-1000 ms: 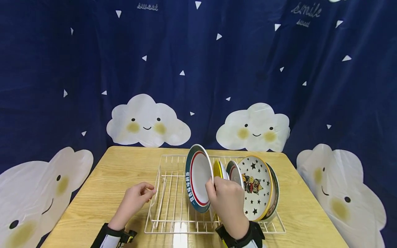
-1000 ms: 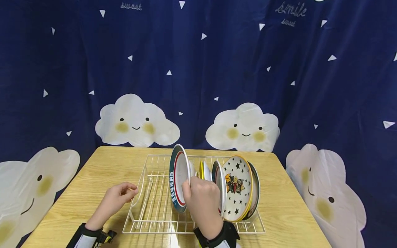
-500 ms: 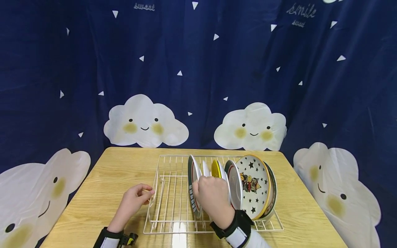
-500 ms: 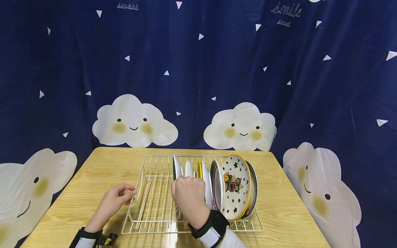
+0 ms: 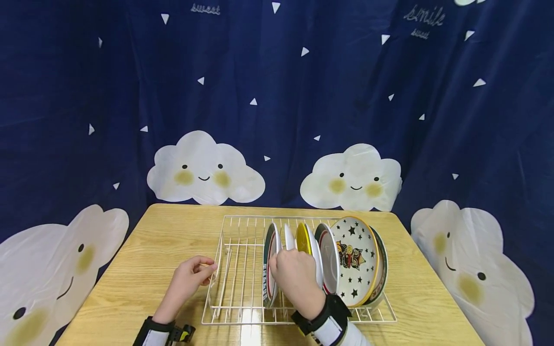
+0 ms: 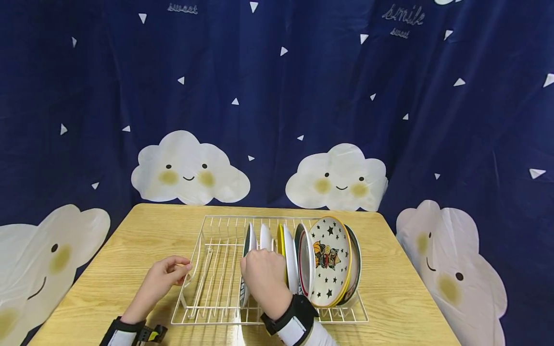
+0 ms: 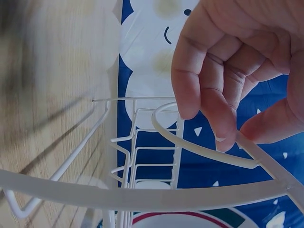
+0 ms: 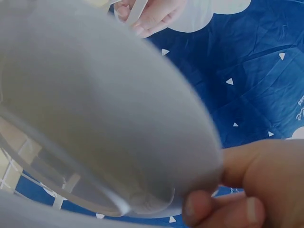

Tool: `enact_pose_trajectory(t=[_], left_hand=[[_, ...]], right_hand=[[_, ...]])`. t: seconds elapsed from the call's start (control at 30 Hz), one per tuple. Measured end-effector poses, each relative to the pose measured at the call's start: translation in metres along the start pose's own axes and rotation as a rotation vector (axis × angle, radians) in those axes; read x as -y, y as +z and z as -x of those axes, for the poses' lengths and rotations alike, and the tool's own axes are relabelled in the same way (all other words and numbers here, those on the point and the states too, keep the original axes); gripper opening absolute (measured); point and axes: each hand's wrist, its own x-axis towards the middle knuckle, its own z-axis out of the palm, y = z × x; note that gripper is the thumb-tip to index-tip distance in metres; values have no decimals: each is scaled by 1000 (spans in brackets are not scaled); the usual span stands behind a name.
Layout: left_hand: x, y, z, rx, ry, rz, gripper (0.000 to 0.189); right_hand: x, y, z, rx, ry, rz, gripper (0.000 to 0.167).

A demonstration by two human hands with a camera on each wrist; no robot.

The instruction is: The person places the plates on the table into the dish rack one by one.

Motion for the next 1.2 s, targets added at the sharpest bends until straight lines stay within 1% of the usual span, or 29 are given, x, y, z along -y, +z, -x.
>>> enact_pose_trajectory(t=[0.13, 0.27, 0.43, 0.57, 0.63, 0.7, 0.77, 0.83, 0.9, 1.0, 1.07, 1.1, 1.2], left_hand=[[-1, 1, 0, 2, -8, 7, 29], [-1, 2, 1, 1, -11, 16, 30], [1, 3, 0, -1, -23, 37, 30], [5, 3, -1, -5, -41, 62, 30], [6, 3, -1, -11, -43, 75, 30], [7, 3, -2, -16, -42, 84, 29], [7, 3, -1, -23, -39, 86, 28], [7, 3, 0, -31, -40, 85, 28], [8, 4, 1, -41, -42, 72, 29], [10, 4, 3, -54, -32, 52, 30], [11, 4, 5, -61, -30, 45, 30], [12, 4, 6, -63, -31, 49, 29], [14, 3, 9, -67, -42, 44, 29]], right_hand=[[-1, 0, 1, 55, 30, 0, 50], [-1, -1, 5, 82, 50, -2, 52], [-3, -5, 12, 99, 40, -16, 55], [-6, -9, 16, 113, 27, -89, 50], [-10, -12, 18, 129, 18, -148, 47], [-15, -14, 21, 116, -14, -217, 44], [-23, -16, 25, 65, -64, -294, 41], [-32, -17, 29, -30, -137, -375, 35], [-45, -17, 35, -143, -218, -469, 28], [-70, -19, 44, -294, -290, -555, 25], [-88, -22, 50, -385, -299, -572, 30], [-97, -23, 53, -424, -284, -565, 33], [-124, -27, 66, -502, -187, -501, 40]])
